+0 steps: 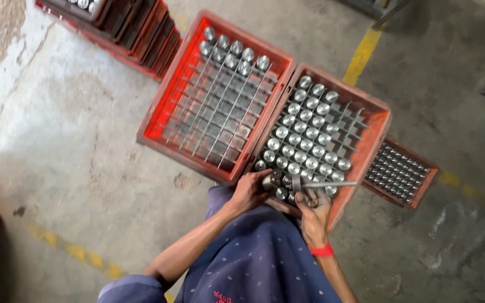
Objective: The person uses a metal rod to pick up and transfer small metal caps from one red crate to another, arranging them in a grid pattern. The person also moves crates around the workspace to continue the task.
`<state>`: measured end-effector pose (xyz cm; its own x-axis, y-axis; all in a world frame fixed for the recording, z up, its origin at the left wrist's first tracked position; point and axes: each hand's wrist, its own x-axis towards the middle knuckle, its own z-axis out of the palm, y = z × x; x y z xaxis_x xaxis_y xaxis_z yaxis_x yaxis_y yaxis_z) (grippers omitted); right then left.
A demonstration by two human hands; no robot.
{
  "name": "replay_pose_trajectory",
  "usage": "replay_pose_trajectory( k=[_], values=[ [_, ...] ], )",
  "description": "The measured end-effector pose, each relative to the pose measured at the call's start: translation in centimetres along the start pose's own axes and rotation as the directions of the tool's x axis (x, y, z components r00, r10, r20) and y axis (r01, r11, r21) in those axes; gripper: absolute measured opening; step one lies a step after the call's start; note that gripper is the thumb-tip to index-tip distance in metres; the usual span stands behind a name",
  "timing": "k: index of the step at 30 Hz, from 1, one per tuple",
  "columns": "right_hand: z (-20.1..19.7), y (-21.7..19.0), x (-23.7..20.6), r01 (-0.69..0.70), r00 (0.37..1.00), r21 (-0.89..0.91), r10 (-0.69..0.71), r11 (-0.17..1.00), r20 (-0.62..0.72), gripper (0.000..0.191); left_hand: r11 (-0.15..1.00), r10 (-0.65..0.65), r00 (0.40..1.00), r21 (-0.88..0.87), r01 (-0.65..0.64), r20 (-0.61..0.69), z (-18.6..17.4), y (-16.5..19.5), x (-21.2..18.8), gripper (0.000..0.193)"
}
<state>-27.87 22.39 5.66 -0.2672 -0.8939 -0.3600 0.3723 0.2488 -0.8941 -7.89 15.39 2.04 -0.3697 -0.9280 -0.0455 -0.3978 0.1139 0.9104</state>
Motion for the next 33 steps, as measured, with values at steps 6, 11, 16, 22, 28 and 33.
replay_pose_trajectory(
  k=[6, 11, 16, 22, 28, 33],
  values=[
    [0.7, -4.0, -1.3, 0.125, 0.969, -0.263, -0.061, 0.957, 0.239, 0.057, 0.986, -0.152, 0.977, 0.090, 0.139, 0.148, -0.1, 5.8, -1.1, 0.045],
    [-3.1, -3.3, -1.2, 0.106, 0.939, -0.308, 0.007, 0.945, 0.345, 0.054, 0.994, -0.111, 0.956, 0.041, 0.104, 0.273, 1.7, 6.0, -1.8, 0.053],
    [-9.4, 0.2, 0.2, -0.061, 0.983, 0.012, 0.058, 0.998, 0.177, 0.053, 0.999, 0.041, 0.924, -0.011, -0.039, 0.380, 3.6, 2.9, -0.4, 0.072],
    [-16.5, 1.9, 0.1, 0.171, 0.968, 0.313, -0.100, 0.934, -0.230, 0.025, 0.960, 0.019, 0.950, 0.261, -0.105, 0.312, 7.6, -1.2, 9.4, 0.064],
    [-16.4, 2.2, -2.0, 0.139, 0.923, 0.267, -0.028, 0.954, -0.384, 0.025, 0.634, 0.397, 0.844, 0.556, -0.537, 0.362, 14.7, -1.3, 18.0, 0.078],
    [-15.7, 3.7, -3.0, 0.066, 0.943, 0.301, 0.039, 0.951, -0.330, 0.024, 0.950, 0.220, 0.946, 0.166, -0.263, 0.240, 13.5, -1.3, 17.2, 0.033]
  ],
)
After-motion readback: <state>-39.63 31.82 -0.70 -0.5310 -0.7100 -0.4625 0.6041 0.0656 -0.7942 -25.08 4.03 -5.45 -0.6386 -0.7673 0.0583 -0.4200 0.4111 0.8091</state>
